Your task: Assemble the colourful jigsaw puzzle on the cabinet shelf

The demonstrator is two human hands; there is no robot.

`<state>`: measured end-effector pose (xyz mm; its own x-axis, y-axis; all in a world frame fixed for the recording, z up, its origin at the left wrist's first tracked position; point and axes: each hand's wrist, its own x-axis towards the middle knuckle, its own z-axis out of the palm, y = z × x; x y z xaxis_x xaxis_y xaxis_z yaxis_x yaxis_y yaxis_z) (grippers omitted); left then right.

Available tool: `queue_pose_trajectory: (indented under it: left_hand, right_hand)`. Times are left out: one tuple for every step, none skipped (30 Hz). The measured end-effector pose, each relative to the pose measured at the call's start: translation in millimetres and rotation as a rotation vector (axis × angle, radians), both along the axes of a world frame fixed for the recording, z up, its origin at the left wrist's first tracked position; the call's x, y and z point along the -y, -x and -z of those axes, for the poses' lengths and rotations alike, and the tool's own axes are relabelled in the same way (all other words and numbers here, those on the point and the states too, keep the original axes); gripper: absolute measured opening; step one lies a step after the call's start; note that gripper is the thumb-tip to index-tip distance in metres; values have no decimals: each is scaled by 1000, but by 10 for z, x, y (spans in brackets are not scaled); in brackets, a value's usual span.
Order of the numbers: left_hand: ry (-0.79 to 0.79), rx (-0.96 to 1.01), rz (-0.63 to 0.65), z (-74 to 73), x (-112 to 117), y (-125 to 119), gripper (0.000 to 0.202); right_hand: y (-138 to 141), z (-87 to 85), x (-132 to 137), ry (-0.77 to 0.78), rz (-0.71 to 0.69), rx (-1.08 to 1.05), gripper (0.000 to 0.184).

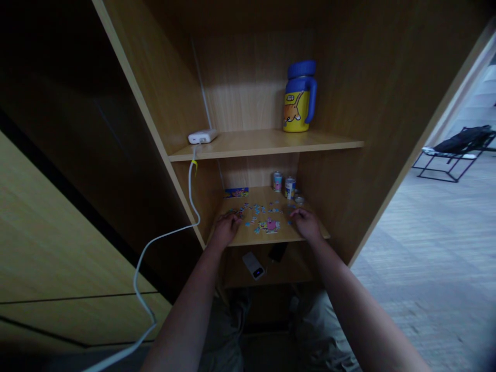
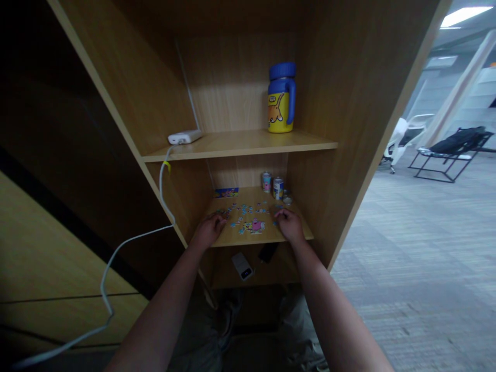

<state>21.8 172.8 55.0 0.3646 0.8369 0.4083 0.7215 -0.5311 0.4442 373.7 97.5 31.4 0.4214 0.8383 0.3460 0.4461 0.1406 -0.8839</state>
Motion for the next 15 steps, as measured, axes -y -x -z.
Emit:
queue_pose_trajectory:
  left_hand:
    - [18,36,3,8,-4,8,22]
    - [40,80,4,19,-10,17,21]
    - [64,127,3,31,-17,27,20]
    - [86,171,0,43,-26,36,18]
    - [107,209,-5,55,-35,45,15]
    - [123,241,-14,65,-45,52,11]
    - [132,266,-25,73,-56,58,9]
    - [136,285,-35,80,-66,63,11]
    - [135,301,-38,85,-77,66,15]
    - [132,316,-34,89,-87,69,19]
    - [125,330,-24,92,-96,72,20]
    - [118,340,-8,96,-105,75,20]
    - [112,347,8,100,-113,78,20]
    - [106,351,19,105,-119,81,19]
    - [101,351,26,110,-124,85,19]
  right_hand:
    - [5,-6,-1,1,-8,-2,30]
    - [8,-12,-1,3,-15,-5,30]
    - [10,-18,-2,5,-19,-8,30]
    - [11,-22,-1,8,-20,-11,29]
    - [11,-25,1,9,-19,-15,29]
    - [10,-28,3,10,-20,-18,29]
    - [9,-29,5,10,-19,-21,28]
    - [7,-30,8,10,-16,-26,28]
    - [5,-30,11,6,-9,-32,28]
    - [3,-31,13,-1,1,-41,29]
    - [2,-32,16,-8,12,-52,29]
    - [1,-33,18,-12,28,-66,30]
    - [1,-35,20,-12,44,-80,31]
    - [2,-37,21,-7,56,-93,32]
    - [3,-39,22,-1,65,-102,32]
